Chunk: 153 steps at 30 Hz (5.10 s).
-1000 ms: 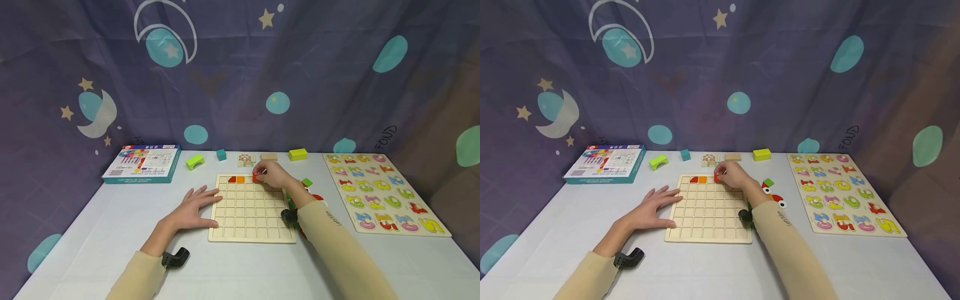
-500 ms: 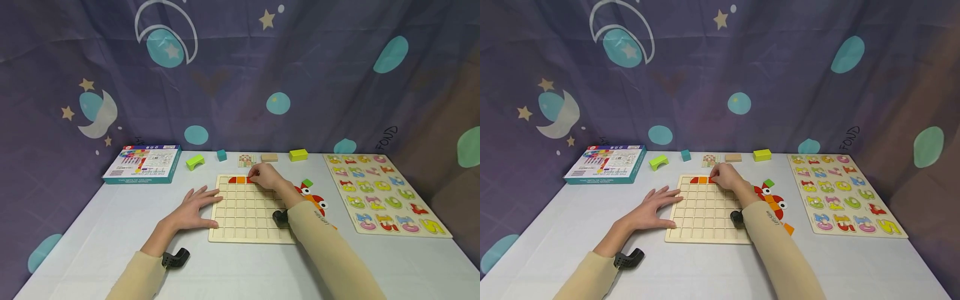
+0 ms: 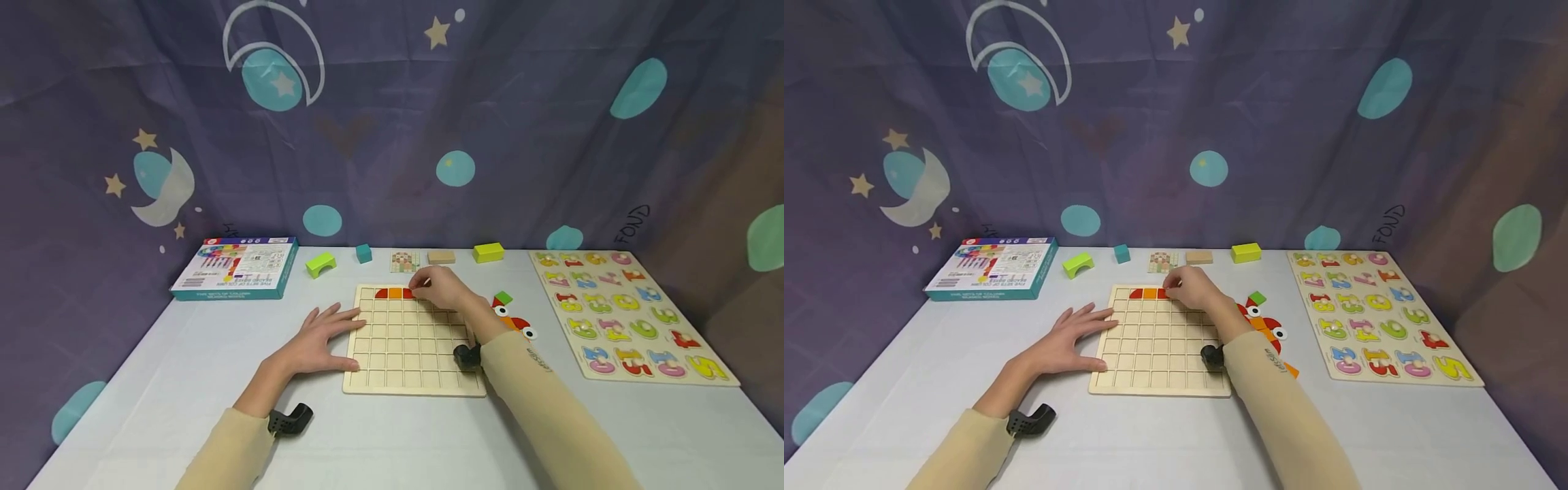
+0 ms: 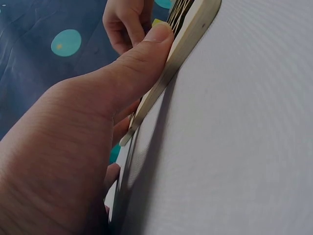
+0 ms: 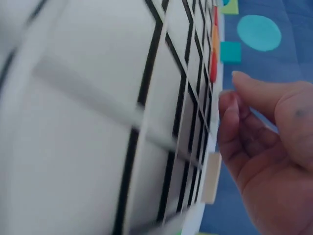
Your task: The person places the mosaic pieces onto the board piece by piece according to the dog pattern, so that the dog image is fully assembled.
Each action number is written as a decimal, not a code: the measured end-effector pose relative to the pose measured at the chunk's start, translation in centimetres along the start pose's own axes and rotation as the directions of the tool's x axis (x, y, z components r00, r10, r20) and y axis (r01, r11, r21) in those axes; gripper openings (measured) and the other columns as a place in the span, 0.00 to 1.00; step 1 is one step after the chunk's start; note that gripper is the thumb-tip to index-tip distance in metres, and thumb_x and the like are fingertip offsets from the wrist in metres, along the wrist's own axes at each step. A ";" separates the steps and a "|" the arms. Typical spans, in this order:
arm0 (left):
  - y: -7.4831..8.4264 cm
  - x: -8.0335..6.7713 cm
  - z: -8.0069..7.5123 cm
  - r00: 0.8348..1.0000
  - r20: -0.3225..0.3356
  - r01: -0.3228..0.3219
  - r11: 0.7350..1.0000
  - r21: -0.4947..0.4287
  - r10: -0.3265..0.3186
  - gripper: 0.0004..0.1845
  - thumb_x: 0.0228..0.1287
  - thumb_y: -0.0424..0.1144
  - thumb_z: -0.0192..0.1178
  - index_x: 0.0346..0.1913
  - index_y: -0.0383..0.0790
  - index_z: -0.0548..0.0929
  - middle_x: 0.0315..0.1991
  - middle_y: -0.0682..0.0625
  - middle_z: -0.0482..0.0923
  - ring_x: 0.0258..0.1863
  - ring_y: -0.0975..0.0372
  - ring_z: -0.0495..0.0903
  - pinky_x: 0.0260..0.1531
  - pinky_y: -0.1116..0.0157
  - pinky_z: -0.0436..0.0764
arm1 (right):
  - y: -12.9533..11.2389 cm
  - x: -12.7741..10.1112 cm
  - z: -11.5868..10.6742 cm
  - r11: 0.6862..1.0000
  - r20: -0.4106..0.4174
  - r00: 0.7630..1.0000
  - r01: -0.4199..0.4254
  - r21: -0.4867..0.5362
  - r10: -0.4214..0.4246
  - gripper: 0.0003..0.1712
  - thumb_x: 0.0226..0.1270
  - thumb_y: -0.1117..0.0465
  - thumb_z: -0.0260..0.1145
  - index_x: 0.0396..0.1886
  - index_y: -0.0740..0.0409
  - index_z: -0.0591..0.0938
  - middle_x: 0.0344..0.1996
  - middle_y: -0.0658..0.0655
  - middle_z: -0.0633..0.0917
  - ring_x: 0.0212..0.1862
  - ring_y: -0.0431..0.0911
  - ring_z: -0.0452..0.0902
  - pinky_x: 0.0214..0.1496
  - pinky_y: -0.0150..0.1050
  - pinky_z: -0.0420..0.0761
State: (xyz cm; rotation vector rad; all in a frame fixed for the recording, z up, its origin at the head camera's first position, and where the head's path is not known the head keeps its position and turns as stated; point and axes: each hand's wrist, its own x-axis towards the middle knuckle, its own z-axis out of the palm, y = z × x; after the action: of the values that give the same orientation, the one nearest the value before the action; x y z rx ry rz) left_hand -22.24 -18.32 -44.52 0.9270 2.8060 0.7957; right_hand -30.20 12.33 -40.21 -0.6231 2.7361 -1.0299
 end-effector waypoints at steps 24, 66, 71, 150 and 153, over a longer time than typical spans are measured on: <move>0.0 -0.4 0.2 0.999 -0.008 -0.040 0.999 0.016 0.041 0.45 0.54 0.65 0.70 0.73 0.50 0.73 0.77 0.52 0.60 0.78 0.44 0.48 0.71 0.36 0.39 | 6.8 -9.0 -7.0 0.983 -0.041 0.982 -0.183 -0.006 0.183 0.17 0.73 0.57 0.66 0.53 0.65 0.84 0.45 0.60 0.84 0.44 0.54 0.79 0.45 0.42 0.83; 0.2 -0.9 -0.3 0.999 0.019 -0.027 1.000 0.000 0.027 0.48 0.53 0.65 0.72 0.74 0.47 0.71 0.78 0.52 0.59 0.78 0.47 0.46 0.73 0.40 0.38 | 8.1 -9.7 -6.8 0.970 -0.011 0.975 -0.223 -0.093 0.223 0.12 0.71 0.63 0.68 0.47 0.66 0.80 0.36 0.57 0.79 0.39 0.51 0.73 0.39 0.39 0.79; 0.1 -1.1 -0.2 1.000 0.014 -0.025 1.000 0.002 0.025 0.47 0.53 0.65 0.72 0.74 0.47 0.72 0.77 0.52 0.59 0.78 0.47 0.47 0.73 0.39 0.39 | 8.0 -9.8 -6.5 0.970 -0.016 0.976 -0.216 -0.114 0.216 0.12 0.71 0.64 0.68 0.47 0.67 0.79 0.35 0.57 0.79 0.37 0.50 0.73 0.38 0.39 0.79; 0.0 -0.9 -0.3 0.999 0.025 -0.026 1.000 0.014 0.026 0.46 0.56 0.64 0.70 0.75 0.48 0.71 0.78 0.52 0.58 0.79 0.47 0.46 0.73 0.40 0.38 | 4.8 -6.4 -6.3 0.999 0.007 0.999 -0.048 0.023 0.048 0.05 0.73 0.66 0.65 0.45 0.61 0.84 0.38 0.57 0.82 0.37 0.52 0.76 0.38 0.40 0.79; 0.1 -0.9 -0.3 0.999 0.027 -0.027 1.000 0.015 0.026 0.46 0.56 0.64 0.70 0.75 0.48 0.71 0.78 0.52 0.58 0.79 0.47 0.46 0.73 0.39 0.39 | 4.1 -5.8 -5.6 0.998 0.014 0.999 -0.029 0.055 0.029 0.05 0.73 0.66 0.65 0.45 0.62 0.83 0.37 0.56 0.83 0.39 0.53 0.76 0.44 0.41 0.78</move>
State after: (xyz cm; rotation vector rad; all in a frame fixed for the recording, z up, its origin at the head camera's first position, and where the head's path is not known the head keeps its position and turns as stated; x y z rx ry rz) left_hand -21.56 -18.90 -44.31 0.9719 2.7866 0.7597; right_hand -27.95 20.96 -38.74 -0.5779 2.6866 -1.0866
